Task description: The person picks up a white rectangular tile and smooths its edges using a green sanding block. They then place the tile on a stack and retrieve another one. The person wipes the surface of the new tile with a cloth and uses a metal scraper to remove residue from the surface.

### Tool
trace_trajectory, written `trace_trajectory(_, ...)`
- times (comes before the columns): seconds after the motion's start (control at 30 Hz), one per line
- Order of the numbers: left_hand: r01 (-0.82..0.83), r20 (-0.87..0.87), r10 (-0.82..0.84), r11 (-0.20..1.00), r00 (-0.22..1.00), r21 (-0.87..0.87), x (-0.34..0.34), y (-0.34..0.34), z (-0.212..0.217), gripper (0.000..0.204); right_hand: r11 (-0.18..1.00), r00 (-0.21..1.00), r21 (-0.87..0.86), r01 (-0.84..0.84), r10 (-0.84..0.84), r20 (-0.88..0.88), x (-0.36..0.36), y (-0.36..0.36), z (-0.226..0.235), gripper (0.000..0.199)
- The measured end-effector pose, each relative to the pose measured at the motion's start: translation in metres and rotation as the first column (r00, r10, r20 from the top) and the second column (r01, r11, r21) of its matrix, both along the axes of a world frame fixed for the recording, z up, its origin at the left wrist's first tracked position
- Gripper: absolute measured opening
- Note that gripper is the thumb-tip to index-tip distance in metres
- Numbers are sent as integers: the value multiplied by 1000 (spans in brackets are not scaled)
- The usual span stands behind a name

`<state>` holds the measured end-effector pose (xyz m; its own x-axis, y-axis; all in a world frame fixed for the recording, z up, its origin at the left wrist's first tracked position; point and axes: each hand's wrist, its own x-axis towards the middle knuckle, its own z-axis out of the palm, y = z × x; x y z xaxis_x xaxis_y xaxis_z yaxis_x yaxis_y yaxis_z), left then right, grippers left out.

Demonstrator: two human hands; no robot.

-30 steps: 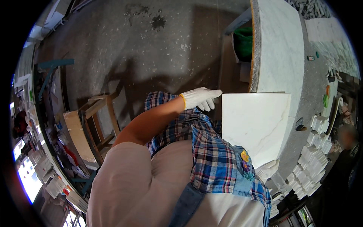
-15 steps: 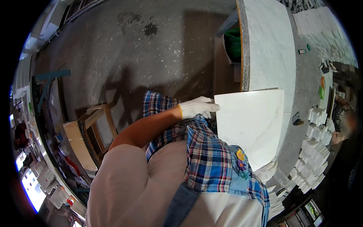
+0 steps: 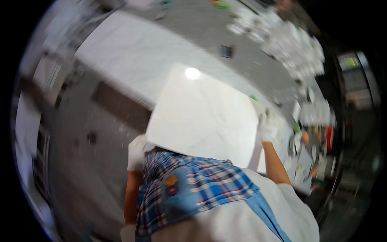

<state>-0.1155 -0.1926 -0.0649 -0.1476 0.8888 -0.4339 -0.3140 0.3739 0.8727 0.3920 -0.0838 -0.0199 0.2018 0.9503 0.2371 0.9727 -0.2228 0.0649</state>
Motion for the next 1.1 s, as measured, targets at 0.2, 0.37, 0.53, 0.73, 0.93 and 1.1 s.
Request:
trace_trajectory(0.2,116,-48,-122,987,991,-109,-16,5,-19,27,942,983,281,182,-172,-59,68,-79,-8,45)
trace_trajectory(0.37,318,-185,-359,923,915,-215,-35,17,-11,28,865,895,231,446,-428,-129,115,-112,-14,49)
trace_trajectory(0.53,489,-319,-558,828,766,-275,-42,39,4,32,937,894,123,327,-264,-362,89,-76,18,45)
trace_trajectory(0.73,458,-345,-597,790,724,-406,-48,34,5,26,966,962,-18,257,-258,-90,111,2,34,34)
trace_trajectory(0.93,345,-372,-527,822,764,-454,-40,33,4,25,826,791,-145,545,-448,417,246,33,18,24)
trace_trajectory(1.1,312,-396,-549,794,736,-521,-24,40,26,26,730,703,-175,660,-518,487,320,34,-14,24)
